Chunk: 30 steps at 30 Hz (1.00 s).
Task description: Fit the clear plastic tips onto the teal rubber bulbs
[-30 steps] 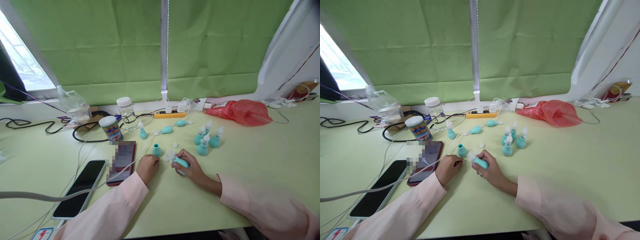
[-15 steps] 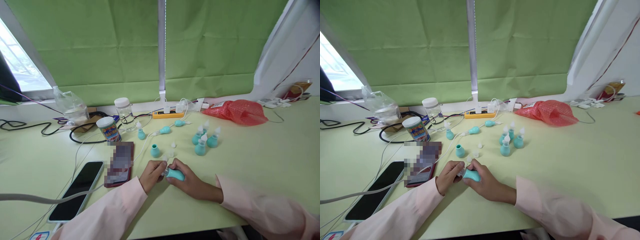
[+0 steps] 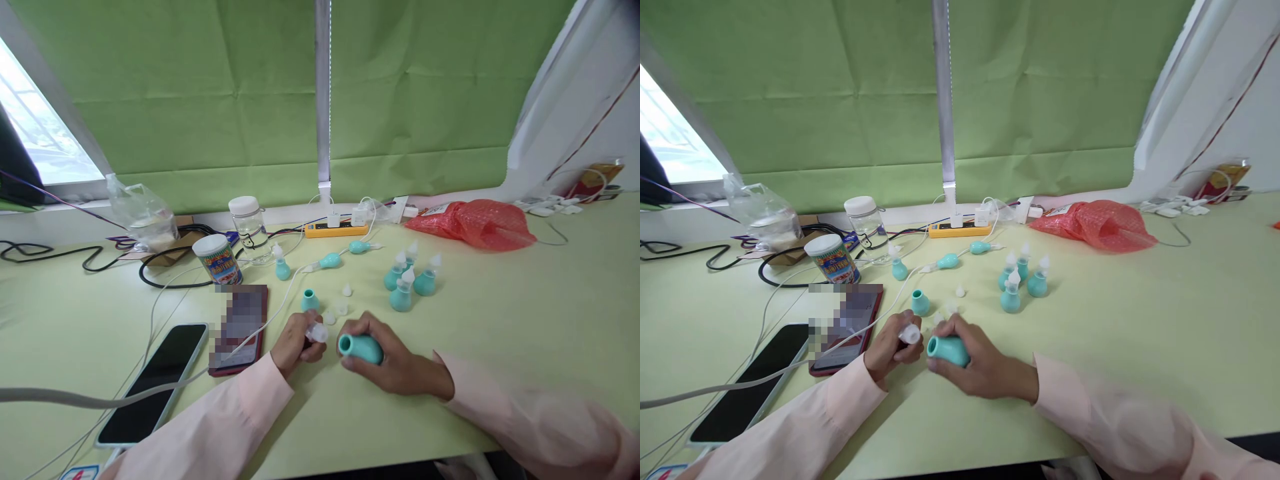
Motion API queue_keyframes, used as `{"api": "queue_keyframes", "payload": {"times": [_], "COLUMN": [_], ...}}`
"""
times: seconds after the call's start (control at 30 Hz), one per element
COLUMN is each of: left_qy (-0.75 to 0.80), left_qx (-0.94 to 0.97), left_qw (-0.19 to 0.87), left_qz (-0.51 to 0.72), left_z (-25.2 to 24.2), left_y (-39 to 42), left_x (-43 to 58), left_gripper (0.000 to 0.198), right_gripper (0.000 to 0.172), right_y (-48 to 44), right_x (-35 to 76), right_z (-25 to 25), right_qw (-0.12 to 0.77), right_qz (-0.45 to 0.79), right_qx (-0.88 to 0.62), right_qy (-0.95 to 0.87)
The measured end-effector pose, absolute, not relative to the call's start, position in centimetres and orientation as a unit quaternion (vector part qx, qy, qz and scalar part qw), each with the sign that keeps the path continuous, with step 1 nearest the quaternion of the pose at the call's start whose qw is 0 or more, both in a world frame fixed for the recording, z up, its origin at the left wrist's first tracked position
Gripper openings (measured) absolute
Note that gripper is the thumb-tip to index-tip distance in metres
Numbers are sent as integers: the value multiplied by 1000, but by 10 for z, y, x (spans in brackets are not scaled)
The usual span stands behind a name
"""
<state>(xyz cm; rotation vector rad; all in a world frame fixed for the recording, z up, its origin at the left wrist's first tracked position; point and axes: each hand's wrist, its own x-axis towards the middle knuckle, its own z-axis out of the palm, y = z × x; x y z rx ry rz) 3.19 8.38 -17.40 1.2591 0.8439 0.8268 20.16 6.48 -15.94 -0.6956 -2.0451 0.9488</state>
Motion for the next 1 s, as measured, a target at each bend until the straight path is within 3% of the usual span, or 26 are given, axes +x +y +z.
{"api": "queue_keyframes", "payload": {"times": [0.1, 0.2, 0.3, 0.4, 0.57, 0.77, 0.9, 1.0], "left_qy": [432, 446, 459, 481, 506, 500, 491, 488], "left_qx": [716, 840, 867, 862, 852, 847, 844, 846], "left_qw": [424, 193, 77, 29, -4, 7, 5, -5], "left_qz": [348, 242, 180, 158, 137, 181, 215, 217], "left_z": [-177, -183, -189, -191, -190, -194, -197, -195], "left_y": [80, 78, 80, 84, 86, 88, 89, 86], "left_x": [33, 35, 33, 31, 31, 30, 29, 29], "left_gripper": [35, 19, 21, 24, 28, 27, 27, 28], "right_gripper": [30, 29, 26, 23, 22, 37, 37, 34], "right_y": [80, 103, 130, 155, 178, 167, 147, 134], "right_x": [204, 200, 188, 177, 169, 178, 201, 226], "right_z": [-141, -127, -127, -142, -170, -167, -145, -130], "right_qw": [437, 449, 455, 463, 371, 342, 382, 356], "right_qz": [359, 351, 308, 229, 168, 120, -81, -230], "right_qx": [-297, -312, -333, -385, -415, -409, -368, -397], "right_qy": [-770, -760, -766, -765, -814, -838, -844, -814]}}
